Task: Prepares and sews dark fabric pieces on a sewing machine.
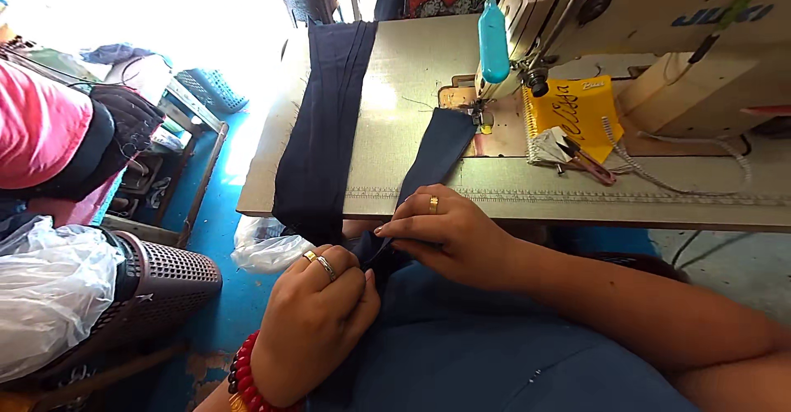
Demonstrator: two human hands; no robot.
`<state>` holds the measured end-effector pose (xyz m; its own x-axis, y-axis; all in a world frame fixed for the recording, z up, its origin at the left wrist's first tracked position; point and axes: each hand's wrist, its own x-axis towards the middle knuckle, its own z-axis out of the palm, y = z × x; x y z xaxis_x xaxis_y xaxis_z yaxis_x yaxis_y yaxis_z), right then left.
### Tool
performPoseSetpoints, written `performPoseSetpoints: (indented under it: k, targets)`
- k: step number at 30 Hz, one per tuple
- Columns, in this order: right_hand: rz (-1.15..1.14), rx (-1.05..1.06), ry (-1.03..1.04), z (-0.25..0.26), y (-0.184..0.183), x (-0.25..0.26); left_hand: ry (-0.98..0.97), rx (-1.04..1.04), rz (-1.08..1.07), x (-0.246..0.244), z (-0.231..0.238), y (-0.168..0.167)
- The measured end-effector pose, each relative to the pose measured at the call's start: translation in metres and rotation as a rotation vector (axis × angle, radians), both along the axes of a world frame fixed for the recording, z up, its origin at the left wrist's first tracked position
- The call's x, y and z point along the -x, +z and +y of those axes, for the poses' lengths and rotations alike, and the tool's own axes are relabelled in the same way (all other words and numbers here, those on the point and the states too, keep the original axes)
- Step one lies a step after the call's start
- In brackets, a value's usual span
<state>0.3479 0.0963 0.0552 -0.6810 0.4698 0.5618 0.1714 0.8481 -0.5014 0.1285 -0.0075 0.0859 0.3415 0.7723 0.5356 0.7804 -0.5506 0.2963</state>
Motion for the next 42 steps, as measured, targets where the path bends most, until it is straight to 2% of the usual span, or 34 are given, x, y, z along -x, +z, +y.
performPoseSetpoints:
  k: [5, 10, 12, 15, 18, 20, 23, 27, 34, 42]
  targets:
    - [-0.029, -0.057, 0.024, -0.001, 0.009, -0.007, -0.062, -0.023, 0.029, -0.003, 0.001, 0.004]
    - [-0.222, -0.377, -0.075, -0.033, 0.021, -0.033, -0.36, 0.0, 0.008, -0.019, 0.008, 0.004]
    - [-0.261, -0.351, -0.093, -0.046, 0.017, -0.05, -0.503, 0.088, -0.062, -0.031, 0.017, 0.003]
    - [-0.278, -0.136, -0.097, -0.056, -0.004, -0.079, -0.683, 0.329, -0.147, -0.051, 0.04, -0.004]
    - [-0.258, 0.054, -0.086, -0.059, -0.026, -0.103, -0.617, 0.439, -0.14, -0.077, 0.078, -0.028]
    - [-0.239, 0.15, -0.064, -0.061, -0.031, -0.112, -0.518, 0.442, -0.034, -0.094, 0.105, -0.054]
    - [-0.196, 0.213, -0.042, -0.06, -0.037, -0.117, -0.419, 0.39, 0.149, -0.114, 0.129, -0.088]
    - [-0.169, 0.238, -0.022, -0.057, -0.04, -0.121, -0.356, 0.233, 0.271, -0.127, 0.129, -0.113]
    - [-0.128, 0.265, 0.002, -0.05, -0.044, -0.123, -0.329, 0.053, 0.361, -0.131, 0.13, -0.119]
    - [-0.147, 0.216, -0.029, -0.035, -0.056, -0.128, -0.362, 0.075, 0.391, -0.132, 0.154, -0.115]
